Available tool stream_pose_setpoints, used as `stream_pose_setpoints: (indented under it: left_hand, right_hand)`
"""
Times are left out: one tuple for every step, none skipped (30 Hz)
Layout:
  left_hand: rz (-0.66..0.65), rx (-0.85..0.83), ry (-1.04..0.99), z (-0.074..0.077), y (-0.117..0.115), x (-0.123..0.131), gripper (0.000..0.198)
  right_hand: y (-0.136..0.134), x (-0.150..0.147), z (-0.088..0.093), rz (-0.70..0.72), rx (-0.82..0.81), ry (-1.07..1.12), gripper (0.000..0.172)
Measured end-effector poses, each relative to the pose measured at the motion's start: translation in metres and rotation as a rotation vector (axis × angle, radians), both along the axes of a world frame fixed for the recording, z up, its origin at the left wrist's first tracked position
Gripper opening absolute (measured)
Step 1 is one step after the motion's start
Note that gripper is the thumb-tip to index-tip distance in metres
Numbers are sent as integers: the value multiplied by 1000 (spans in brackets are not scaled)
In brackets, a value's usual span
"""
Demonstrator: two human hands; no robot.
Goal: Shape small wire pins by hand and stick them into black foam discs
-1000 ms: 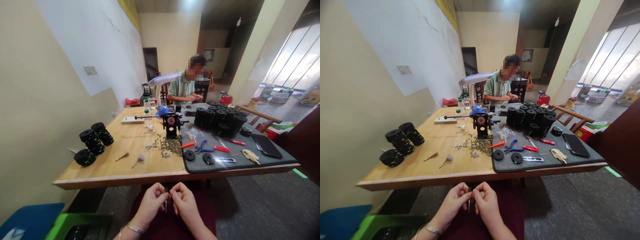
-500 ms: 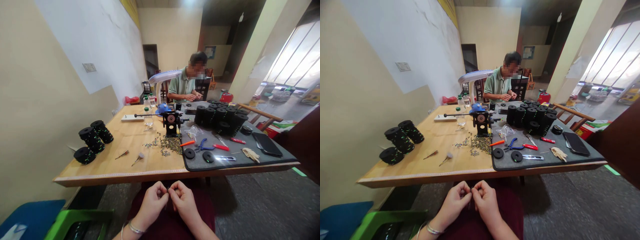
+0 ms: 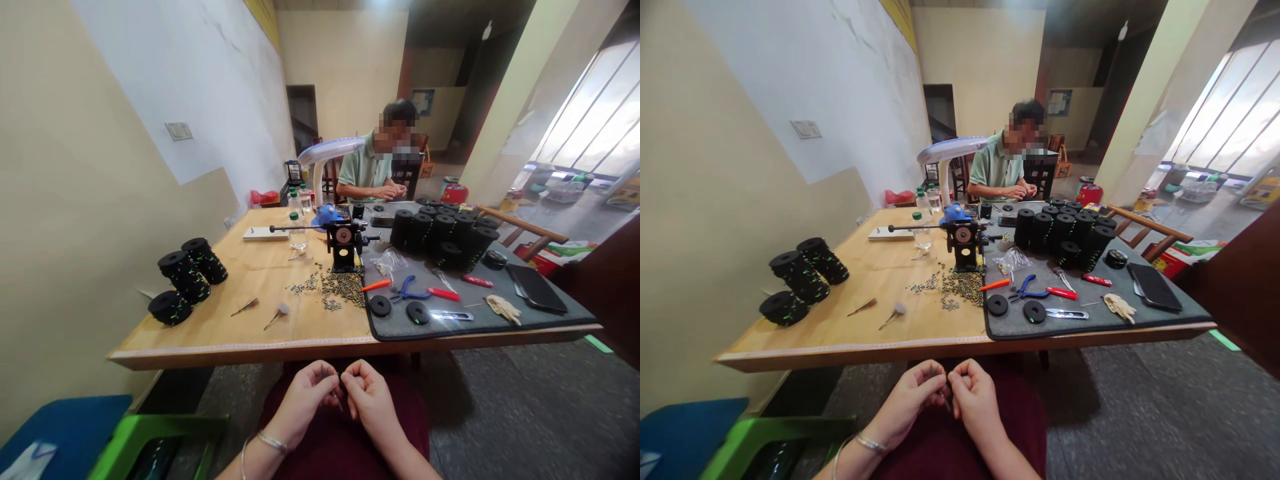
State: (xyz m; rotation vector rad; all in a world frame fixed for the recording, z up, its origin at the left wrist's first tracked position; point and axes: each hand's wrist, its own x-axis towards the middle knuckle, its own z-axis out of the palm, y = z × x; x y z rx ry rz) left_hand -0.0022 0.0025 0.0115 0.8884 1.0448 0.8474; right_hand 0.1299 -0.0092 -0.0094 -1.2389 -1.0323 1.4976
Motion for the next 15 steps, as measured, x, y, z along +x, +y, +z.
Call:
stream_pose_setpoints:
  left_hand:
    - [16,7,8,0,0,0,27]
    - [28,16,16,0,1,0,28]
    - [35,28,25,0,1,0,28]
    - [39,42,33,0,1,0,29]
    - [39,57,41,-1,1,0,29]
    - [38,69,51,-2,2,-1,29]
    - [38,81,60,-3,2,-1,28]
    - [39,91,69,-4,3,-1,28]
    - [38,98,76,-4,3,-1,28]
    - [38,105,82,-5,3,-2,27]
    - [37,111,85,-5,3,-2,27]
    - [37,113,83,-4,3,-2,27]
    - [37,111,78,-3,3,-2,27]
    - [38,102,71,-2,3,-2,27]
    - [39,89,64,-1,2,-2,27]
  right_hand:
    - [-1,0,-1,6,-1,-4,49]
    - [-1,1,-1,14,-2,-4,48]
    - [-2,1,-2,22,-3,-3,47]
    - [-3,1,-2,28,-3,-1,46]
    - [-4,1,-2,30,-3,-1,46]
    - [-5,1,-2,33,-4,-3,45]
    - [-6,1,-1,36,-7,-6,44]
    - [-6,1,-1,42,-11,-8,44]
    - [-7,1,0,47,-15,-9,43]
    - [-7,0,0,54,-19,-9,43]
    - [-7,0,1,60,-24,-10,42]
    - [-7,0,1,64,-29,-11,42]
    - [-7,0,1,65,-33,-14,42]
    - [-7,-1,1,66,-36,-18,43]
    - [-6,-1,1,67,-38,-20,43]
